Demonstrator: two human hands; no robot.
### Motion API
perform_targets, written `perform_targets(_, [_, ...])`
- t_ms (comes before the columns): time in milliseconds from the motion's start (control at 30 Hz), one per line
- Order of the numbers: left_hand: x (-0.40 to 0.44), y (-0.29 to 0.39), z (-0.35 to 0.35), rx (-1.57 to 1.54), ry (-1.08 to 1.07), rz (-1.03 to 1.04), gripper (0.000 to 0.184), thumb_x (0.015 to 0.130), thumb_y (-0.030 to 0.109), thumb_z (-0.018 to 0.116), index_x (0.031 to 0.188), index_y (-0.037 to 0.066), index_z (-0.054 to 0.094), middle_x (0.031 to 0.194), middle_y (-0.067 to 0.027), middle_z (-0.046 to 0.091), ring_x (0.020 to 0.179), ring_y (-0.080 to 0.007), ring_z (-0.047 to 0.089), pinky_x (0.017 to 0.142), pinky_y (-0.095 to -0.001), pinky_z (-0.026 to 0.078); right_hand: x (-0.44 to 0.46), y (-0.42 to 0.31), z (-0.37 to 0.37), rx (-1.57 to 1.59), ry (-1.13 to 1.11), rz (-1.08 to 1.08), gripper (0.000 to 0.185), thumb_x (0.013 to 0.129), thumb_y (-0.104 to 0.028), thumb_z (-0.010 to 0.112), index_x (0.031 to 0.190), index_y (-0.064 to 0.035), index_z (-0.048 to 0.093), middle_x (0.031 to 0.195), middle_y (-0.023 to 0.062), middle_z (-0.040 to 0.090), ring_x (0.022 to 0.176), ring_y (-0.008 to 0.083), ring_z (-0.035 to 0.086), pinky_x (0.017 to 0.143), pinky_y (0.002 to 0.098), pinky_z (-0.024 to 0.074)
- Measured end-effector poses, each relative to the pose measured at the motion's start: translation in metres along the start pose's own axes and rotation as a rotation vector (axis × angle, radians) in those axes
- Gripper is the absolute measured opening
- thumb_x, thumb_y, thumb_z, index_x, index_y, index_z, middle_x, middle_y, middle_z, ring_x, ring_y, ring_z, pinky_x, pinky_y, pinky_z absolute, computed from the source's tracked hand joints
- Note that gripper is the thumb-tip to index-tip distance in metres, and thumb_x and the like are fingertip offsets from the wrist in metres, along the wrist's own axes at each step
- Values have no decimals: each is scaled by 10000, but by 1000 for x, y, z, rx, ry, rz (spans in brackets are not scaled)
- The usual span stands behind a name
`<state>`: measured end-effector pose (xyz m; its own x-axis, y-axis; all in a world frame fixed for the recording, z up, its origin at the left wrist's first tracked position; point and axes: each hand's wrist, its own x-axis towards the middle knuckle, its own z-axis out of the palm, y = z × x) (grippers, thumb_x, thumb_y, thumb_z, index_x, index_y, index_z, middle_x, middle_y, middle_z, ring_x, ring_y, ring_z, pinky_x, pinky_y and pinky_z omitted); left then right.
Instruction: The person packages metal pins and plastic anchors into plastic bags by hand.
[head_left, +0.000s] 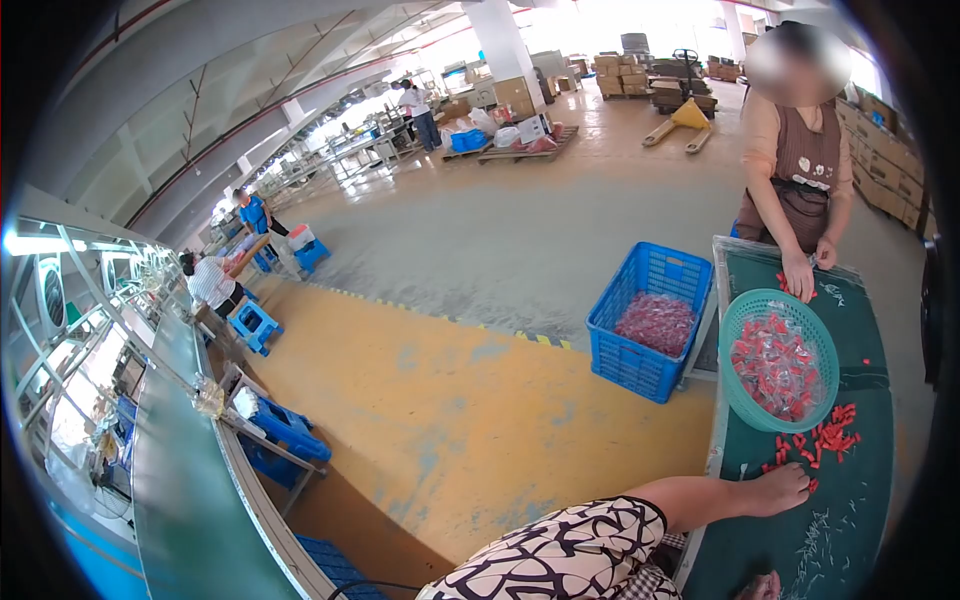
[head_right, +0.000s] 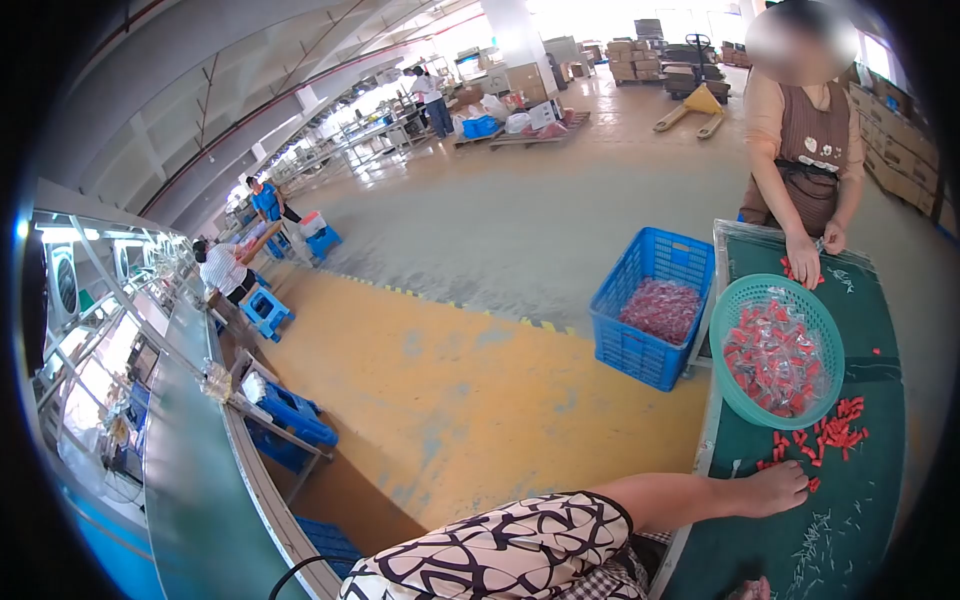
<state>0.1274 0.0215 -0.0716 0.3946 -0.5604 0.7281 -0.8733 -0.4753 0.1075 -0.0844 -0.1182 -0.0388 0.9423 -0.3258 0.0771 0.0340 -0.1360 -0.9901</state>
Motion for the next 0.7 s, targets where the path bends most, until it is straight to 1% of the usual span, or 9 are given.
perform_targets(67, [0,0,-4,12,10,9,107,777,113,545,835,23,553,867,-126,524,873,-302,530,854,-428,415,2,0,-3,16,-70,9,286,953,-286,608,1014,-7,602,739,62,602,609,152,543,537,258,435])
perform_targets(167, [0,-1,0,14,10,25,109,777,112,545,837,22,558,869,-126,523,875,-303,529,860,-432,415,2,-4,-1,13,-67,-22,281,955,-269,606,1018,5,599,733,60,598,608,152,540,544,261,439])
perform_targets(367, [-1,-1,1,40,-12,30,119,784,117,548,852,21,566,871,-119,524,891,-289,534,908,-441,419,-1,-8,11,60,20,-154,237,984,-200,558,1022,31,593,710,68,582,558,135,489,510,264,397])
perform_targets(467, [-2,-1,3,33,-33,37,123,789,109,550,869,18,575,874,-109,522,893,-280,539,926,-442,425,0,-3,3,169,-90,-27,255,989,-197,555,1031,53,586,655,60,559,532,130,469,497,267,379])
perform_targets(600, [-3,-4,3,-108,-22,10,113,788,93,560,876,25,578,884,-99,519,887,-278,540,924,-435,437,1,-5,6,163,-92,-19,293,985,-226,569,1029,63,581,589,58,525,515,138,461,494,280,371])
perform_targets(700, [-8,2,8,-133,12,3,93,783,91,570,856,34,569,889,-96,515,890,-284,532,928,-432,441,1,0,6,169,-73,-18,303,984,-247,569,1009,55,587,564,63,520,511,139,461,493,289,370])
